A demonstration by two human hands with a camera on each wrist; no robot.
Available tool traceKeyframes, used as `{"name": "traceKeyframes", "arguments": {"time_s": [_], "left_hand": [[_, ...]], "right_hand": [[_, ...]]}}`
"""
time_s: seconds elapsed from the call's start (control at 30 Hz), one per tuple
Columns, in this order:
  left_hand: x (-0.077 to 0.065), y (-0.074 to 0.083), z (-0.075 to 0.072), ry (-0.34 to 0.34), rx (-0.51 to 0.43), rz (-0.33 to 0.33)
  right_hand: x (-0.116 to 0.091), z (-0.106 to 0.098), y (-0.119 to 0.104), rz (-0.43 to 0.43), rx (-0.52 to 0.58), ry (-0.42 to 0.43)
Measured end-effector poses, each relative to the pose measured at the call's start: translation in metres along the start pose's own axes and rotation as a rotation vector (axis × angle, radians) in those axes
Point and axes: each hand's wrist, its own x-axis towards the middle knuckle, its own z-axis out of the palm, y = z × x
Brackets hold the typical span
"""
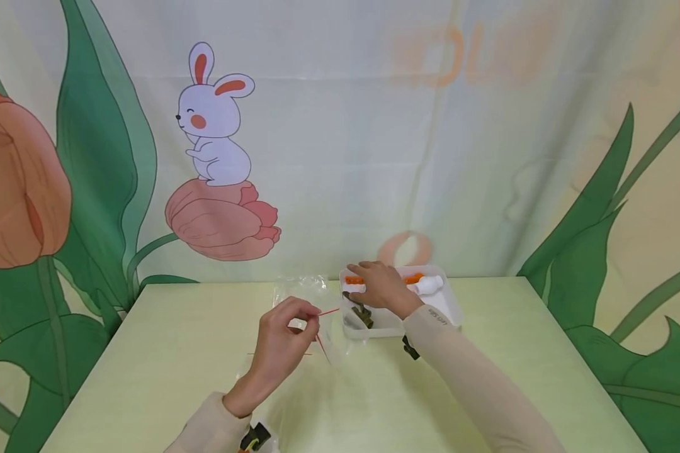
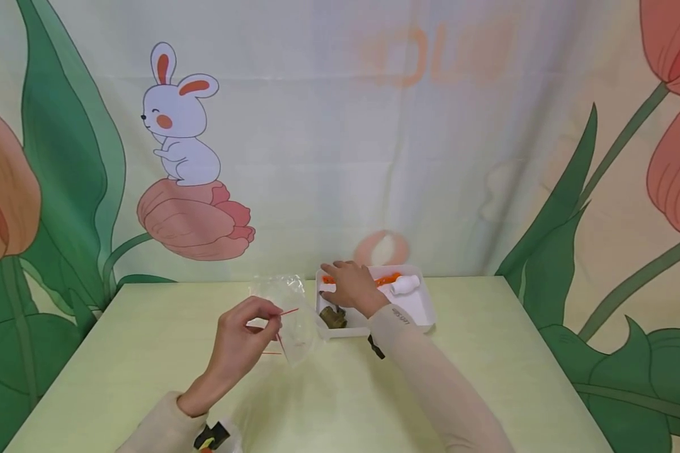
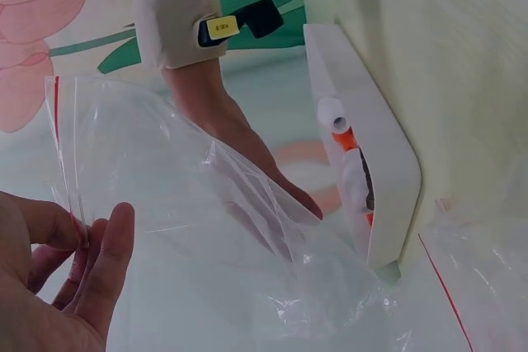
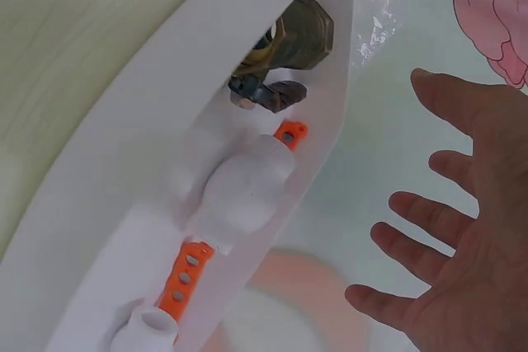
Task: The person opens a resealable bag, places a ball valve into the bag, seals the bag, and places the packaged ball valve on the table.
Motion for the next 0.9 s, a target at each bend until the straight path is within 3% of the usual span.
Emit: {"name": "traceKeyframes", "arguments": {"time_s": [0.57,0.9], "left_hand": [[-0.004,0.000,0.001,-0.002,0.002,-0.009],[-0.008,-0.002,-0.001,-0.001,-0.002,-0.029]], "right_hand": [[0.016,0.038,-0.003,0.007,0.117,0.037],[0.021,0.051,-0.004,-0.011,0.127,0.117]]}}
